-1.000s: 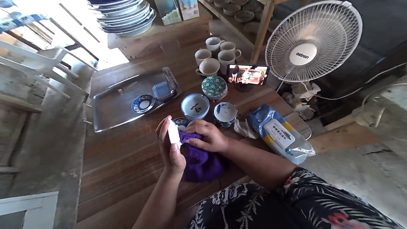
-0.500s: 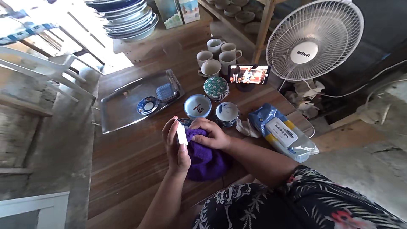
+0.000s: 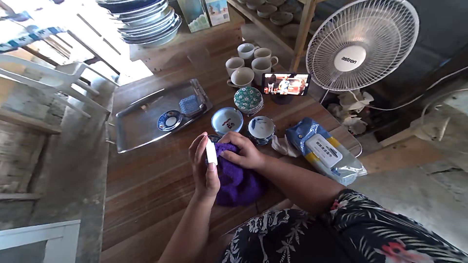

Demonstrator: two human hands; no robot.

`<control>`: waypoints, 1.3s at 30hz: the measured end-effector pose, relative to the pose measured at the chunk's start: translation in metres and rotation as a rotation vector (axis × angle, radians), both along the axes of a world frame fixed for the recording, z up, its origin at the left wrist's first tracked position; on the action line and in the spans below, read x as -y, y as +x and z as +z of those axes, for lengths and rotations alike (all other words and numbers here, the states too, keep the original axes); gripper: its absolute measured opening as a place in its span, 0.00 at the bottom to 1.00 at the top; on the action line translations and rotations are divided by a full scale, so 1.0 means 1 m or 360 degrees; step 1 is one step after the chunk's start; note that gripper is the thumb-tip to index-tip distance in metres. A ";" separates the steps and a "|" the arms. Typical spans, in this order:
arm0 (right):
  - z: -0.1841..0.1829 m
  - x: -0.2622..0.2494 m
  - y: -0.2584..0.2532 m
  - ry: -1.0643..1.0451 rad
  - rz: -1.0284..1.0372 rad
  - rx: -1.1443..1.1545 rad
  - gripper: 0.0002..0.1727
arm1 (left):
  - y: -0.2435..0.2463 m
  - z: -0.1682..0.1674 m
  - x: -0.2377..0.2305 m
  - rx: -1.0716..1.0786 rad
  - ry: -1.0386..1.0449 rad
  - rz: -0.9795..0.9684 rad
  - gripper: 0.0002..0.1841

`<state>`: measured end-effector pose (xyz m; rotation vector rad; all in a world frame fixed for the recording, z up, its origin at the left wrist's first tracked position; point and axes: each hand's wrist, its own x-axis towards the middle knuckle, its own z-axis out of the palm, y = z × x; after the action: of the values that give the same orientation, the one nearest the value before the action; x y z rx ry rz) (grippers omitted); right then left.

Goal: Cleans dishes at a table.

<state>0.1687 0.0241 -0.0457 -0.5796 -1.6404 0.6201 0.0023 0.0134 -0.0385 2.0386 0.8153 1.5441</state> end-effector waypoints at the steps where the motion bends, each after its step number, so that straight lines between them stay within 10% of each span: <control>1: 0.000 0.000 0.000 0.0039 0.0045 -0.0027 0.12 | 0.000 0.001 0.000 0.0000 0.0003 -0.0002 0.35; 14: 0.000 -0.003 -0.001 0.0027 0.0145 -0.0034 0.16 | -0.004 -0.001 0.000 0.0402 -0.0296 -0.0041 0.43; 26: 0.014 0.003 0.009 -0.1057 0.0823 -0.0521 0.34 | -0.005 0.012 -0.003 0.0885 -0.0311 -0.0375 0.42; 39: 0.014 -0.007 0.012 -0.0942 0.0881 -0.1323 0.23 | -0.010 0.029 0.003 0.1457 -0.0963 -0.0627 0.28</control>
<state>0.1812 0.0316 -0.0321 -0.1997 -0.7888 1.5451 -0.0078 0.0100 -0.0098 0.8365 0.3924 1.5112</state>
